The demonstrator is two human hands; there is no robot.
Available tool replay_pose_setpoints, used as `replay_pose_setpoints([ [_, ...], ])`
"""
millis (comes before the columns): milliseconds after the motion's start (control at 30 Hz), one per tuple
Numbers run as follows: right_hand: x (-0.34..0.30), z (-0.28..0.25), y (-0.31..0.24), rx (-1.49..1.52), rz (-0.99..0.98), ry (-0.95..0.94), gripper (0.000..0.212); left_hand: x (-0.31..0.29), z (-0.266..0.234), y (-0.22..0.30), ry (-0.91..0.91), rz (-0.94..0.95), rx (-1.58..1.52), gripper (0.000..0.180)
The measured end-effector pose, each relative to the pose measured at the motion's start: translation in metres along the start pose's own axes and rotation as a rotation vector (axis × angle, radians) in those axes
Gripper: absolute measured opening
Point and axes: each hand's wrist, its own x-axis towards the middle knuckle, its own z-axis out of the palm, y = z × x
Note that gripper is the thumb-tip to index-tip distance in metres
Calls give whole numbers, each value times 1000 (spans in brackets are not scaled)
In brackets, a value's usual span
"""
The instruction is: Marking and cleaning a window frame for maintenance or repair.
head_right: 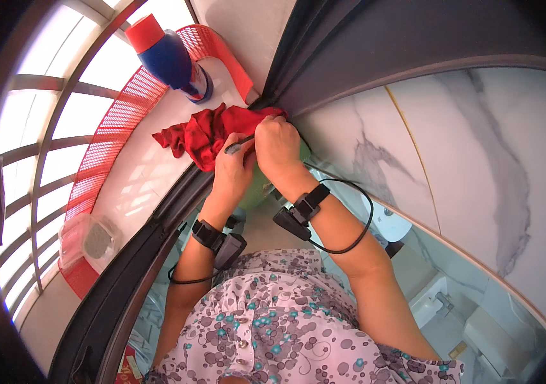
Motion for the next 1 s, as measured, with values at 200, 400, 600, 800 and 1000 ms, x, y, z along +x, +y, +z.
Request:
replay_pose_setpoints([
  [200,9,17,3,-29,-18,-21,11,0,0,-4,-87,-58,75,20],
  [400,-8,14,-4,93,-92,-115,16,-17,-18,2,-85,-138,229,22],
  [600,-11,-3,-3,-13,-116,-69,5,-15,-14,13,-69,-178,192,25],
  [800,-2,-16,11,-108,-90,-76,13,-8,4,14,-14,-30,174,26],
  [1000,2,-11,11,-76,-157,-61,12,-16,-3,16,-163,-67,323,33],
])
